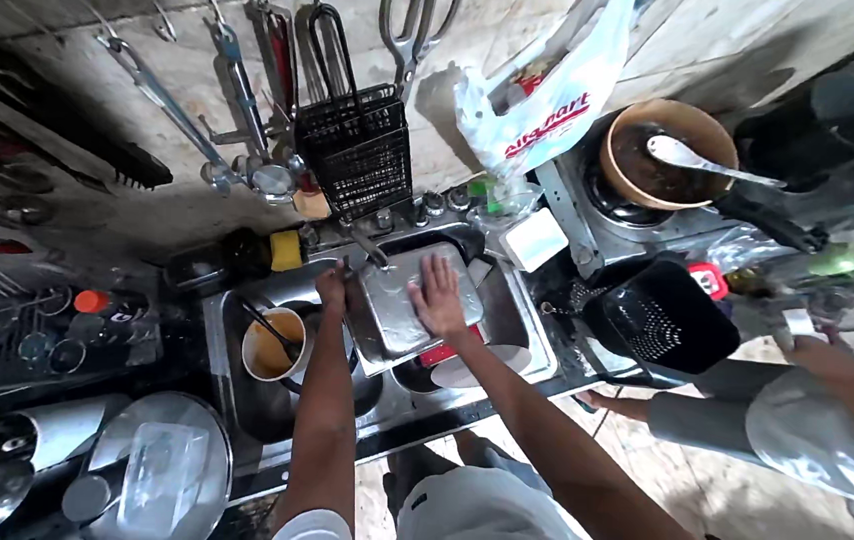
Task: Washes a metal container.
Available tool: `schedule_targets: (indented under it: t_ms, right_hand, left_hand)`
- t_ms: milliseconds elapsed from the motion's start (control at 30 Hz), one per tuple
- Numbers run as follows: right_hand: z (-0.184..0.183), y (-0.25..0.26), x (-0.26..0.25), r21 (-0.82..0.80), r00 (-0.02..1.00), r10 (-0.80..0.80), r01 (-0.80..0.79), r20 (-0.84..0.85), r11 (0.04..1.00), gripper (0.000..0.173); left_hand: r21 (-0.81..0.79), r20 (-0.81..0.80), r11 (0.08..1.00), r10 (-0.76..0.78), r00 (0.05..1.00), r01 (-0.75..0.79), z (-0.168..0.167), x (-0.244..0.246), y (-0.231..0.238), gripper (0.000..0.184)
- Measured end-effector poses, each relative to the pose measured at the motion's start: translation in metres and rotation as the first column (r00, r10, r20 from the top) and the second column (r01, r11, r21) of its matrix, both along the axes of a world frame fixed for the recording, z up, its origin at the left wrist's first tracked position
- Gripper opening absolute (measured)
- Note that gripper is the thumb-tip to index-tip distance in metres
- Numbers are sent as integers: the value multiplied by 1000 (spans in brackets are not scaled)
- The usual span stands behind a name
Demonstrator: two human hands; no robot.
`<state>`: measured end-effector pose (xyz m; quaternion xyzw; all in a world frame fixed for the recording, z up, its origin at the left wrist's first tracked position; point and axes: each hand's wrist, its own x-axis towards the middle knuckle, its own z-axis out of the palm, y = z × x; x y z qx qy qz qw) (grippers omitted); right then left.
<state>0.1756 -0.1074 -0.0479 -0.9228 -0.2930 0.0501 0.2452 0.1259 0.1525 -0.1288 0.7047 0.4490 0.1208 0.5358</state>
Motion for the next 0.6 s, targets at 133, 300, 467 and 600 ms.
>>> schedule_targets:
  t_ms: [133,300,467,600]
  right_hand:
    - [-9,-10,13,-78,991,-118,113,-67,991,77]
    - [-13,-9,10,-115,979,-174,162,-104,980,77]
    - [-14,-6,12,-117,968,-219,205,-124,972,75]
    - [-17,-6,15,-115,968,-223,210,-113,971,76]
  left_hand:
    - [130,-25,991,30,999,-26,6,5,-13,57]
    - [314,42,949,-40,998,25,26,-15,-50,46]
    - [224,235,971,-137,962,83,39,-50,-121,62]
    - [238,240,960,-203,949,146,56,-82,-174,69]
